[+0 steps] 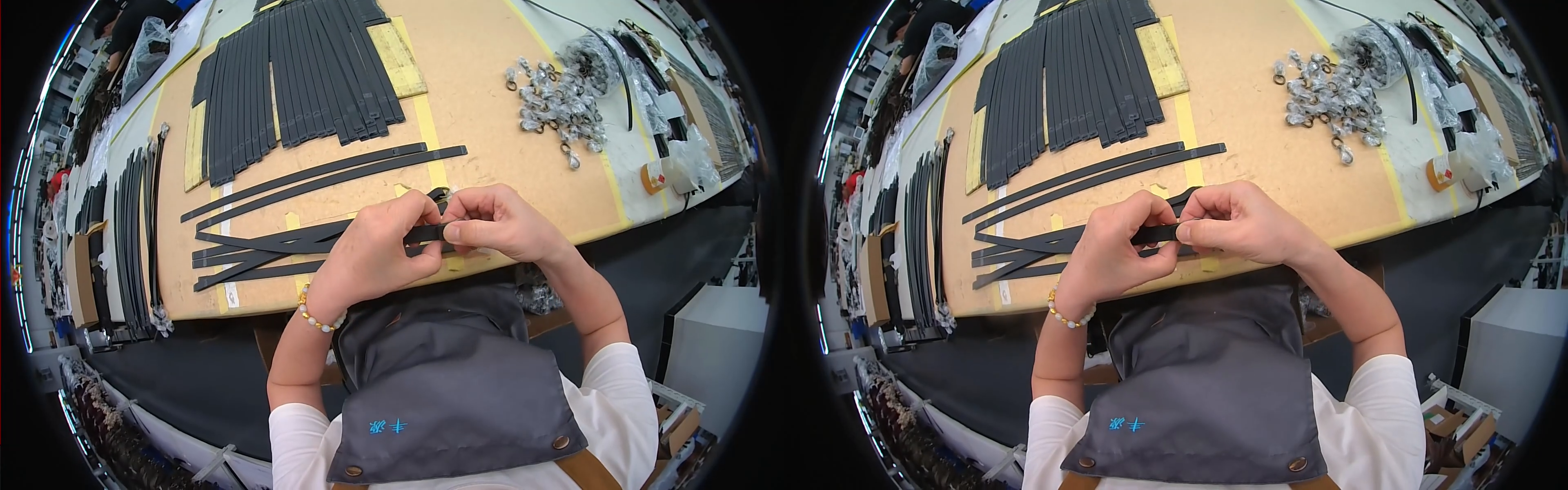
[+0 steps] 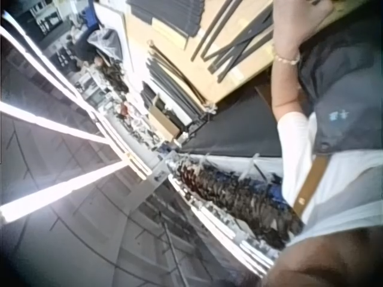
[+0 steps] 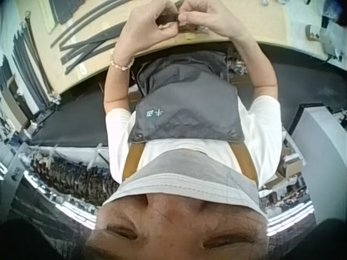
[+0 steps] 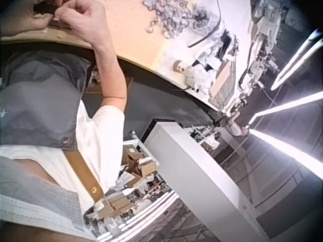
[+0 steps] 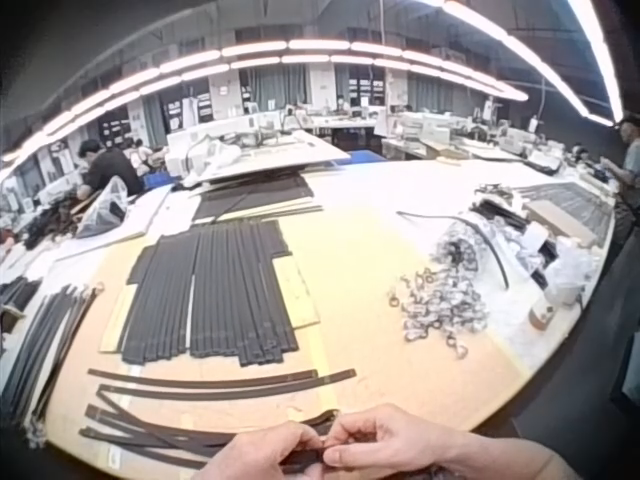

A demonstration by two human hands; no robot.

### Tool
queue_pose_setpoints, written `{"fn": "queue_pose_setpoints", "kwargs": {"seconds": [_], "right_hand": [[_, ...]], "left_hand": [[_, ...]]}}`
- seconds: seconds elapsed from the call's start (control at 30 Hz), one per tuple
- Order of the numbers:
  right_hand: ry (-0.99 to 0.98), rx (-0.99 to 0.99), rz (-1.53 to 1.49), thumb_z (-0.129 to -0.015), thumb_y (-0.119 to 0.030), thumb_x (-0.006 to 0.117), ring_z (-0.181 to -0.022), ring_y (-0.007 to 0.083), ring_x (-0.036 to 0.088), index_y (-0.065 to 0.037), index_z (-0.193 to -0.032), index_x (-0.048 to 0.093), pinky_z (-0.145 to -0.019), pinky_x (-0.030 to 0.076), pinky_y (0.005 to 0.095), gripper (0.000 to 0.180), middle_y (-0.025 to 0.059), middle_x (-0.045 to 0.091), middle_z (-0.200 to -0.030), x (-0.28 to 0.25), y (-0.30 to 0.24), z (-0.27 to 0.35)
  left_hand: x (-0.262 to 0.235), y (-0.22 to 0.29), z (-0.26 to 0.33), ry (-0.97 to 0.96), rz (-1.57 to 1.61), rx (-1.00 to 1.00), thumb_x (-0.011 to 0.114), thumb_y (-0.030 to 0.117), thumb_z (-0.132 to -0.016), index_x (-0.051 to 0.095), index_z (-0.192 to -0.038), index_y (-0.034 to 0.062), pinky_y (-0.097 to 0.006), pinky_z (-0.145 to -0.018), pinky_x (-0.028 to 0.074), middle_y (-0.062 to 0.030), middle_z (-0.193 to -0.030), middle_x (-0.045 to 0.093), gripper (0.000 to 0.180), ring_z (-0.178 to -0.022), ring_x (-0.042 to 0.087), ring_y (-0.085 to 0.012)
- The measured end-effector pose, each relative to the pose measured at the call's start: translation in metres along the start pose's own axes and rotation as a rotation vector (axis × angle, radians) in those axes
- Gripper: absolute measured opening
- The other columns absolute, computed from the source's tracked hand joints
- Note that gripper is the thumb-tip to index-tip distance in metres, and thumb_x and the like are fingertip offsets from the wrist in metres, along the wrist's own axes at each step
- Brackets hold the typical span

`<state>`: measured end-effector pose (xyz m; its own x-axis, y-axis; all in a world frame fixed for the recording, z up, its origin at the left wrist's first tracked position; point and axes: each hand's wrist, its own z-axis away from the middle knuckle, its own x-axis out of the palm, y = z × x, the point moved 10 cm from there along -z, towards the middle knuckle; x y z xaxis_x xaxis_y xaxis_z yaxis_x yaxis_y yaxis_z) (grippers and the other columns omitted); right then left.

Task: Assembling leather straps by manually attaching metal rings and buckles.

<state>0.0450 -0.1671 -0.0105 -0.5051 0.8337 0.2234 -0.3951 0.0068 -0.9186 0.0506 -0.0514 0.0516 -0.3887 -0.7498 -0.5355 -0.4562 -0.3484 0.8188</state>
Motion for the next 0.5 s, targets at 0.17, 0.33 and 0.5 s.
{"fn": "queue_pose_setpoints", "kwargs": {"seconds": [0.17,0.33,0.5], "right_hand": [[-0.029,0.002,0.001,-0.096,-0.021,0.073,-0.073,0.0048,0.06,-0.001,-0.096,0.069,-0.065,0.046,0.0219,0.021,0.0005,0.067,-0.081,0.0012,0.0019,0.0004],[-0.037,0.0,0.019,-0.096,-0.022,0.073,-0.073,0.0051,0.06,-0.001,-0.097,0.069,-0.064,0.046,0.0223,0.022,0.0006,0.067,-0.081,0.001,0.0021,-0.0002],[-0.042,-0.006,0.05,-0.097,-0.022,0.073,-0.073,0.0054,0.06,-0.001,-0.097,0.068,-0.065,0.046,0.0225,0.022,0.0008,0.067,-0.081,-0.0002,0.003,-0.0007]], "left_hand": [[0.0031,-0.0049,0.0004,-0.007,0.026,-0.023,0.073,0.003,-0.075,0.06,-0.094,-0.0006,-0.035,-0.073,0.059,-0.0162,-0.085,0.07,0.023,-0.082,0.074,-0.0305],[0.0007,-0.0038,0.0001,0.037,0.015,0.026,0.075,0.003,-0.075,0.064,-0.094,-0.001,-0.025,-0.06,0.056,-0.0065,-0.079,0.067,0.023,-0.073,0.065,-0.0112],[0.0013,-0.0039,-0.0009,0.029,0.028,0.015,0.076,0.002,-0.074,0.064,-0.093,-0.0013,-0.025,-0.06,0.056,-0.0063,-0.079,0.067,0.022,-0.073,0.064,-0.0107]]}}
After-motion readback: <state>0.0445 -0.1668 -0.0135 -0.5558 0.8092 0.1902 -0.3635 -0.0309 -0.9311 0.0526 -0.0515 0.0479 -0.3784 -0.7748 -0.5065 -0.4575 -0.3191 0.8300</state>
